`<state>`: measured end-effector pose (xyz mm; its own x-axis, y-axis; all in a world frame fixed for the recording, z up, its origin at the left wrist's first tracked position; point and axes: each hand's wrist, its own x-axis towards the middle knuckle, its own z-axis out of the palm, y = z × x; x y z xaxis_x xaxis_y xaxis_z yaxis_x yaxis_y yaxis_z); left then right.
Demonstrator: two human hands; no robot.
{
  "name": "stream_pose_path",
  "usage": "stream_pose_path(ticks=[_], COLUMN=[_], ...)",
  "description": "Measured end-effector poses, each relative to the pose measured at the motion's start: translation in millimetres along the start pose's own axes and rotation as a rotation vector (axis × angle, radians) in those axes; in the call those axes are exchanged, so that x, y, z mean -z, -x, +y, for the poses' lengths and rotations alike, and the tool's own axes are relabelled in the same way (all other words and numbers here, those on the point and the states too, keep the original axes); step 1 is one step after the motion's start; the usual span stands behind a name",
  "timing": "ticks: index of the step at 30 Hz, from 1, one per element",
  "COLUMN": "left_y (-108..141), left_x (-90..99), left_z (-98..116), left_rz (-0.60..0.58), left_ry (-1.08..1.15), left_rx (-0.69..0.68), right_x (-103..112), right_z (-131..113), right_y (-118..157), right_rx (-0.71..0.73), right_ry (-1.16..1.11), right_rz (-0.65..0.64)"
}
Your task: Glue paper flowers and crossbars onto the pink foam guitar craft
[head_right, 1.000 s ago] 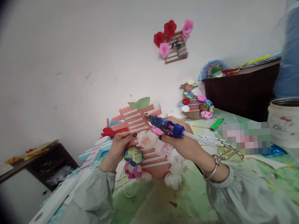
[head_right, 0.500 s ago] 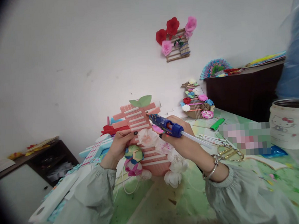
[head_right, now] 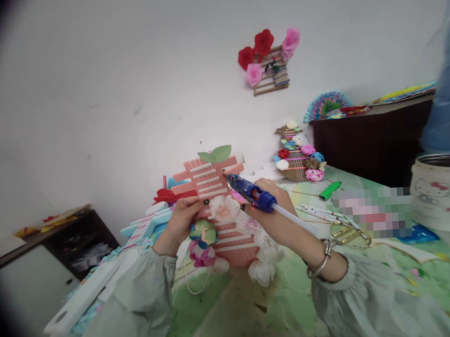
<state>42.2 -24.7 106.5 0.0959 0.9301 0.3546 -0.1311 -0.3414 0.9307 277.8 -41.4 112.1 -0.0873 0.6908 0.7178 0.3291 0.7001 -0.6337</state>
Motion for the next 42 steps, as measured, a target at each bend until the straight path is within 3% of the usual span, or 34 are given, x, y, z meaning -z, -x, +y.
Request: stream_pose_path(ticks=[29,39,42], left_y=[-1.5,-3.4,-3.4], left_x=[1.2,1.5,1.1], left_z=[-0.8,-1.9,-0.8], left_rz=[0.005,0.015,0.024], left_ry=[-0.032,-0.030,-0.035], left_rx=[0.003,-0.001,0.005], right_x=[-0.2,6.4,17.1], right_z=[7.0,1.9,4.2], right_y=[6.7,14.4,26.1], right_rx=[0.037,0.291,0.295], right_ry=[0.067,0.237,0.331], right_rz=[-0.059,-0.045,-0.029])
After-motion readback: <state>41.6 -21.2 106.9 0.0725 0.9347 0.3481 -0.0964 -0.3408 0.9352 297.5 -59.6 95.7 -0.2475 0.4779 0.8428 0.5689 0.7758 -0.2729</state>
